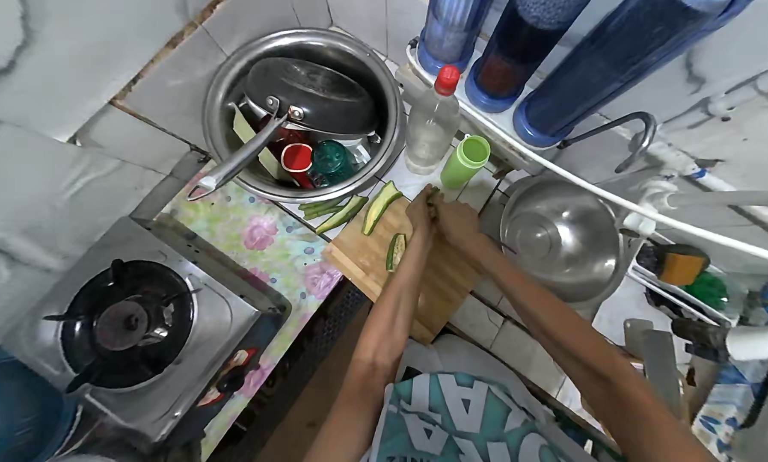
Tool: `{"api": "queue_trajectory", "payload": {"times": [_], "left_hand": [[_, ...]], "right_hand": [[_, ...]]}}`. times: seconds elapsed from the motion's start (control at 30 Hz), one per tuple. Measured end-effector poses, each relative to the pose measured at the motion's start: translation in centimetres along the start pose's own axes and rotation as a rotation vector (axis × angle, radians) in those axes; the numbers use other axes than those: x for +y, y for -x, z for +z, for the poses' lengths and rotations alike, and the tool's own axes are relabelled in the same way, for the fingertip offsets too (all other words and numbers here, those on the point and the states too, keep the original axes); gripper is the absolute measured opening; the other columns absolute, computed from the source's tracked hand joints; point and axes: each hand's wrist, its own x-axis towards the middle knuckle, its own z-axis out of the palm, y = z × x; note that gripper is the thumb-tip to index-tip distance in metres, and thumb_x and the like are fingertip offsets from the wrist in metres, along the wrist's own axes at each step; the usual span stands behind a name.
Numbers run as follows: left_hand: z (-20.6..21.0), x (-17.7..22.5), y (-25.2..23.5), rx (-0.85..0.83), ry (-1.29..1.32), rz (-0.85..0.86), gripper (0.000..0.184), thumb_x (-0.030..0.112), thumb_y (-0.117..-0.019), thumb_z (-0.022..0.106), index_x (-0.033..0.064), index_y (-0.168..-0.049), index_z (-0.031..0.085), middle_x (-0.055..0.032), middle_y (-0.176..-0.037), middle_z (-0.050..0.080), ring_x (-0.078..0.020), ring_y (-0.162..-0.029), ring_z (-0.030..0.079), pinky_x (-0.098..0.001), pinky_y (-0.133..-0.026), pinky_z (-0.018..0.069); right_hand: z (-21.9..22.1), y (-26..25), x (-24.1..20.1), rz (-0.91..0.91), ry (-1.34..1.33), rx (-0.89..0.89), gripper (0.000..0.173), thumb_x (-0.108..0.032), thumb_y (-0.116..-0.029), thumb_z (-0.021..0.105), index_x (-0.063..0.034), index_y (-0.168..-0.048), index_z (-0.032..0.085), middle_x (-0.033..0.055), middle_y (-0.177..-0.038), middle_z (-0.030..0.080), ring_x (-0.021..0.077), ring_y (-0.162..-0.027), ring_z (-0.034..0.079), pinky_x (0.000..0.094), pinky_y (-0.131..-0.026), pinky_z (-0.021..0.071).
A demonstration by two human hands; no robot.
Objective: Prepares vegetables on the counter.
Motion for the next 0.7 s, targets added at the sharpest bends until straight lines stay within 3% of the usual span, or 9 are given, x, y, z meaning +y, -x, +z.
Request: {"api": "queue_trajectory", "payload": {"times": [0.1,0.13,0.27,0.37,0.47,0.5,0.57,0.63,0.7], "left_hand": [[-0.7,0.2,0.3,0.02,-0.119,0.082,0.026,0.016,-0.1036,0.054,-0.0028,-0.104,0.072,-0.0116,-0.096,0.073,-0.015,-0.085,0.066,-0.033,-0.078,0.0534],[-1.0,0.2,0.4,-0.002,-0.122,0.092,0.028,0.015,-0.1038,0.051,-0.0029,-0.108,0.072,-0.013,-0.103,0.073,-0.0165,-0.091,0.066,-0.0344,-0.082,0.0527],[-2.7,0.1,0.6,-0.268,0.017,0.053,0.037,0.019,-0.1077,0.036,0.0017,-0.126,0.063,-0.0113,-0.118,0.068,-0.0157,-0.101,0.064,-0.0304,-0.084,0.0521],[-2.8,0.4,0.2,-0.297,0.255,-0.112,0.037,0.021,-0.1051,0.035,0.0045,-0.122,0.062,-0.0094,-0.114,0.071,-0.0132,-0.091,0.069,-0.0257,-0.07,0.0559],[-2.8,1.0,1.1,-0.197,0.375,-0.239,0.022,0.024,-0.0988,0.045,0.0117,-0.106,0.062,-0.0056,-0.089,0.067,-0.0136,-0.07,0.065,-0.0289,-0.059,0.056],[-2.9,0.9,1.2,-0.197,0.381,-0.245,0.021,0.022,-0.0983,0.045,0.0115,-0.107,0.061,-0.0061,-0.09,0.066,-0.0153,-0.073,0.065,-0.0315,-0.063,0.0565],[-2.8,0.8,1.3,-0.237,0.321,-0.22,0.032,0.024,-0.1006,0.039,0.0105,-0.117,0.063,-0.0067,-0.1,0.067,-0.0167,-0.084,0.066,-0.0343,-0.07,0.0566],[-1.9,0.7,1.1,-0.276,0.157,-0.138,0.041,0.027,-0.1045,0.032,0.0086,-0.124,0.063,-0.0072,-0.113,0.068,-0.0164,-0.097,0.064,-0.0356,-0.079,0.0536],[-1.1,0.1,0.8,-0.217,-0.028,0.01,0.038,0.023,-0.1059,0.038,0.0019,-0.119,0.067,-0.0091,-0.107,0.069,-0.0151,-0.094,0.064,-0.0346,-0.081,0.0534]], "right_hand": [[0.0,0.8,-0.3,-0.05,0.003,-0.062,0.028,-0.013,-0.1044,0.056,-0.0046,-0.13,0.063,0.0264,-0.106,0.069,0.0473,-0.101,0.068,0.0631,-0.082,0.0543],[0.1,0.9,-0.3,-0.057,-0.012,-0.087,0.029,-0.013,-0.1049,0.055,-0.0059,-0.131,0.063,0.0272,-0.109,0.069,0.0481,-0.103,0.067,0.064,-0.084,0.0536],[0.6,0.0,1.0,-0.076,-0.185,-0.12,0.029,-0.014,-0.1059,0.053,-0.0054,-0.132,0.063,0.0293,-0.112,0.068,0.05,-0.106,0.066,0.0682,-0.086,0.0512],[0.9,-1.3,2.5,-0.118,-0.272,-0.144,0.033,-0.021,-0.11,0.047,-0.0001,-0.131,0.062,0.029,-0.113,0.068,0.0485,-0.107,0.066,0.0667,-0.09,0.0502],[-0.1,-0.5,1.8,-0.05,-0.127,-0.018,0.031,-0.016,-0.1069,0.053,-0.0021,-0.133,0.06,0.0289,-0.109,0.069,0.0498,-0.102,0.067,0.0665,-0.083,0.053],[-0.6,0.0,1.3,-0.028,-0.058,0.031,0.033,-0.011,-0.1041,0.055,-0.0017,-0.136,0.06,0.0296,-0.108,0.069,0.0506,-0.101,0.067,0.0659,-0.081,0.0537],[-1.3,0.2,0.5,0.002,0.047,0.063,0.029,-0.003,-0.1002,0.058,0.0038,-0.128,0.061,0.0314,-0.111,0.067,0.0516,-0.106,0.065,0.0644,-0.082,0.0527],[-1.9,-0.5,-0.7,0.07,0.105,-0.027,0.027,0.002,-0.0994,0.055,0.0089,-0.125,0.061,0.0329,-0.119,0.065,0.0515,-0.113,0.063,0.0641,-0.088,0.0515],[-1.5,-0.7,-1.9,0.102,0.126,-0.093,0.025,0.001,-0.0999,0.054,0.0112,-0.12,0.063,0.0321,-0.121,0.065,0.0501,-0.114,0.063,0.0634,-0.088,0.0521]]}}
